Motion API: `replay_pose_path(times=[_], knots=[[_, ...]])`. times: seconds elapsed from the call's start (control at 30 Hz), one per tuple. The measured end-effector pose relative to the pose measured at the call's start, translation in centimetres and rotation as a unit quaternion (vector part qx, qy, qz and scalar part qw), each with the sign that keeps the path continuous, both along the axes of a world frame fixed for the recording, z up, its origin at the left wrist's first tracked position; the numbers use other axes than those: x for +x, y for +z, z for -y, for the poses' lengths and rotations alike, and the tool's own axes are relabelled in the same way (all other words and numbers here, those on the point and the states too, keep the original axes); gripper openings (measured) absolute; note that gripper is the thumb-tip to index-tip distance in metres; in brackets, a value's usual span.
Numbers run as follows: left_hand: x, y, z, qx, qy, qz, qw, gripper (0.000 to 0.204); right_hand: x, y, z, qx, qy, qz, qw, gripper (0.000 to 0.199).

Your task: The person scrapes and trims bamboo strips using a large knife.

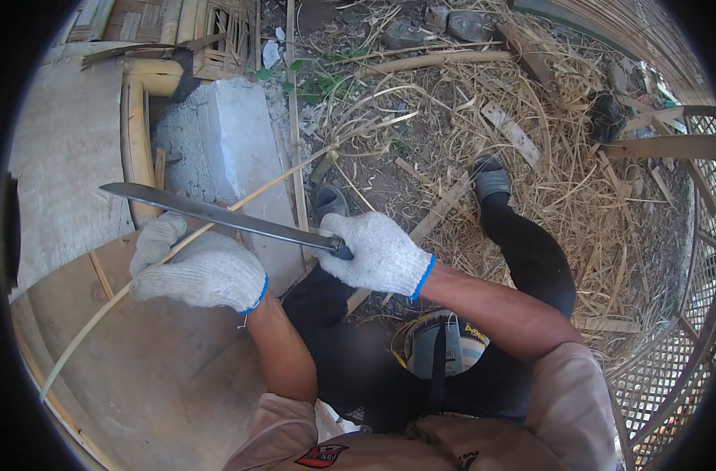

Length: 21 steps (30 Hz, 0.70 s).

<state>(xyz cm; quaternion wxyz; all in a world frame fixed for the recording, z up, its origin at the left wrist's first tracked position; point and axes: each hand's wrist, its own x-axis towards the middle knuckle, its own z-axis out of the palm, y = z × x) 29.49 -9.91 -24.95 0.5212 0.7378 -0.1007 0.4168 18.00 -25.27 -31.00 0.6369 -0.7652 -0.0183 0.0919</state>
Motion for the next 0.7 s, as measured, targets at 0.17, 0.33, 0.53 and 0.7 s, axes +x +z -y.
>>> replay_pose_path(times=[0.17,0.33,0.53,0.7], knots=[[1.0,0.5,-0.9,0.064,-0.053,0.046,0.996,0.060,1.4,-2.5,1.1,-0.052,-0.024,-0.197,0.979,0.028],[1.2,0.7,-1.6,-0.020,-0.065,-0.008,0.998,0.059,0.1,-2.7,0.5,-0.033,-0.052,-0.200,0.978,0.023],[1.3,0.2,-1.9,-0.027,-0.064,0.004,0.998,0.057,1.0,-1.1,-1.0,-0.035,0.001,-0.063,0.997,0.019],[2.2,-0.3,-3.4,-0.058,-0.045,0.004,0.997,0.059,0.8,-4.1,-1.5,-0.092,-0.012,-0.053,0.994,0.021]])
